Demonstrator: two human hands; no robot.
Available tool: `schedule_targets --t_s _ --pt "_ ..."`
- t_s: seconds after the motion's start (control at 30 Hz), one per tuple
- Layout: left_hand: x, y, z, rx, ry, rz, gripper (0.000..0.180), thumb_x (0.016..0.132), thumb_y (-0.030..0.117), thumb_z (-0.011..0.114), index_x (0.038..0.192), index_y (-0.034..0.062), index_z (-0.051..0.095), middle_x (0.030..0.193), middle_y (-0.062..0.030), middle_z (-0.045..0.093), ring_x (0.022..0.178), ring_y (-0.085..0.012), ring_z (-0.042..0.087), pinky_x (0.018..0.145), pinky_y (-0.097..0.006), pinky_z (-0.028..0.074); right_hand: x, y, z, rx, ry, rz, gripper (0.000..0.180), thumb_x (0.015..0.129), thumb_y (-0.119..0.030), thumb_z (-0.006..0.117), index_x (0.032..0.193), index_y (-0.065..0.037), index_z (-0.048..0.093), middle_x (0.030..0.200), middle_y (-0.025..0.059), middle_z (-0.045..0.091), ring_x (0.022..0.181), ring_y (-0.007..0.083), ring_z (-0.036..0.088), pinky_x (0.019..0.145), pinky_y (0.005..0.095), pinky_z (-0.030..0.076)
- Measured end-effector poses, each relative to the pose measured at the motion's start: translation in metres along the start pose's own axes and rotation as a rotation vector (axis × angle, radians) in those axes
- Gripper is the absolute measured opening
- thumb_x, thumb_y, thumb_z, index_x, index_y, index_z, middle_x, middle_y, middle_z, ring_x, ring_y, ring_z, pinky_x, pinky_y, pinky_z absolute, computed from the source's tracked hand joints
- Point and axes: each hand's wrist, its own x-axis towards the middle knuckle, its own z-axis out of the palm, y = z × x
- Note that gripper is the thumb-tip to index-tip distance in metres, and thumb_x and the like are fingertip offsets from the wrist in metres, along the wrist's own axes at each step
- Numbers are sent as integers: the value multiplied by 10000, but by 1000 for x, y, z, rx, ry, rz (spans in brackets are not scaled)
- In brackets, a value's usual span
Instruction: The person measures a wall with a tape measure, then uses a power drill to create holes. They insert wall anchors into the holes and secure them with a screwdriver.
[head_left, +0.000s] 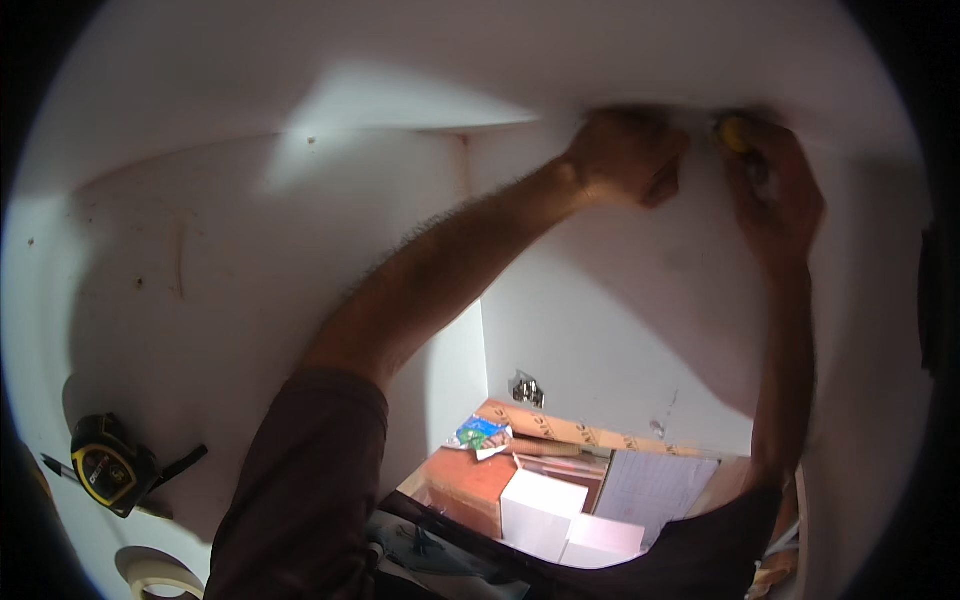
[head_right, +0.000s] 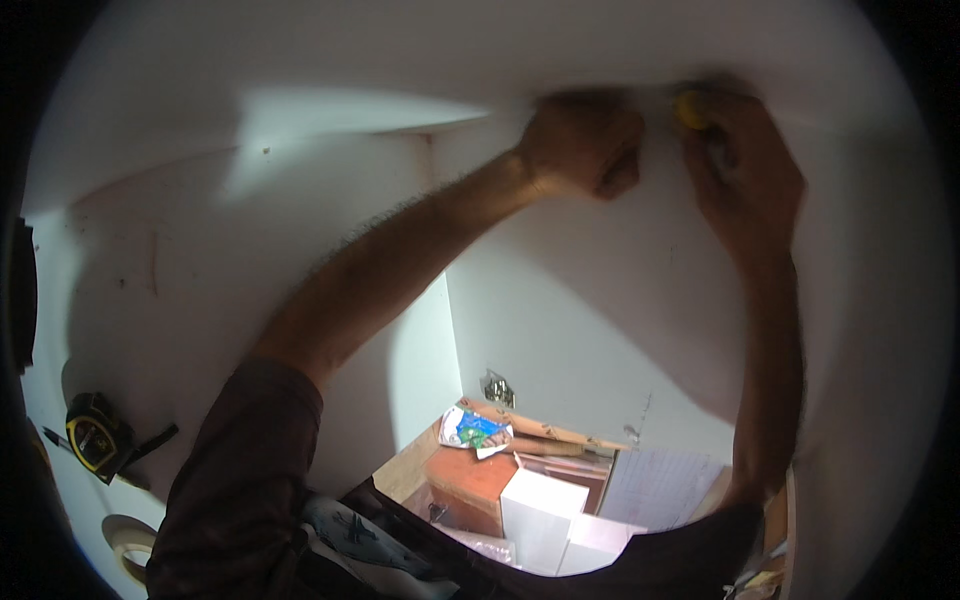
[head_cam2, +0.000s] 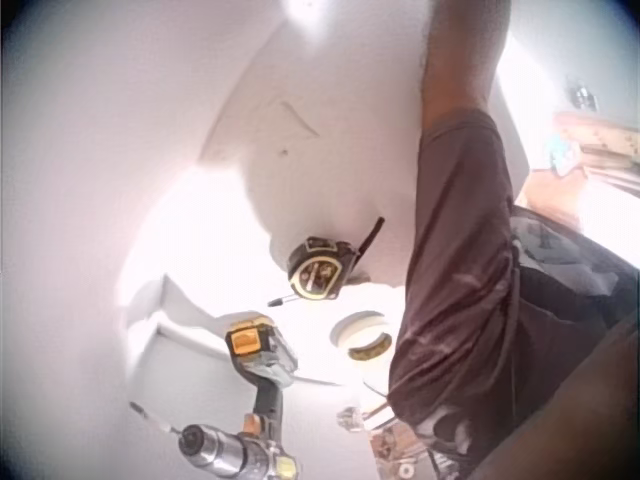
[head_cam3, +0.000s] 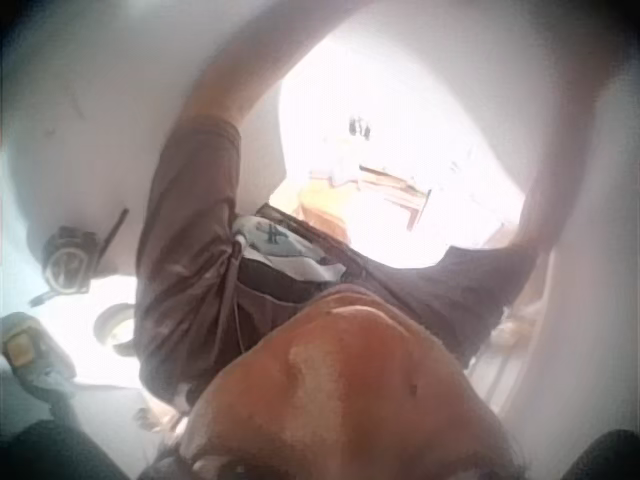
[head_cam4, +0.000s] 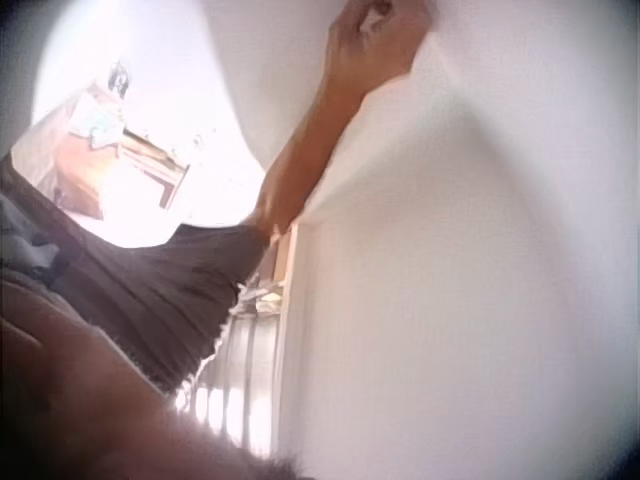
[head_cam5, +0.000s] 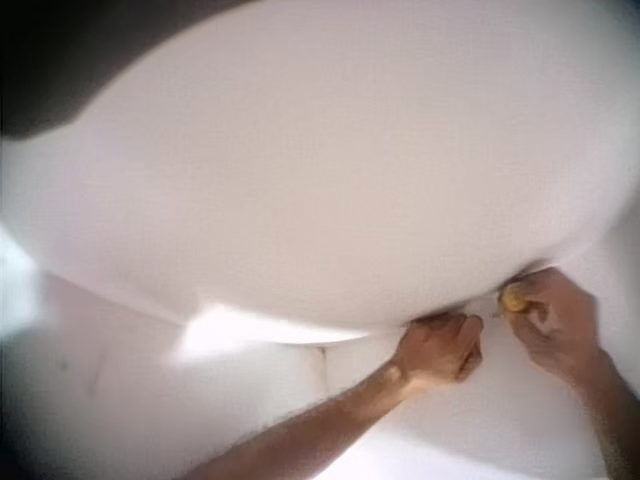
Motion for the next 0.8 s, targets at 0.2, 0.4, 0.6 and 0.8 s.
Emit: schedule_targets --t_s 0.2,0.4,0.6,0.8 --pt "-1 2 -9 23 -89 -35 154 759 227 720 841 118 649 704 -61 648 647 -277 678 582 -441 570 -5 -10 4 7 8 -17 314 871 20 810 1152 -90 721 1135 65 761 890 124 709 678 258 528" --pt "-1 -8 -7 15 -155 -74 122 750 192 730 824 150 643 724 -43 643 616 -252 658 560 -419 560 -23 -14 -60 261 185 148 343 869 35 823 1163 -50 666 1201 114 717 1037 166 691 777 262 539" --pt "-18 -8 9 -7 -13 27 177 771 91 740 917 151 658 757 -14 685 611 -206 675 569 -352 575 -179 -148 -73 983 -67 775 362 814 75 766 1116 1 581 1099 145 676 953 175 687 777 282 553" --pt "-19 3 2 -33 -138 -106 236 848 106 717 1082 132 698 773 -1 709 611 -139 672 605 -305 575 -269 -330 1 1748 4 1543 302 941 46 744 1184 -26 579 1127 87 706 1012 173 724 914 334 592"
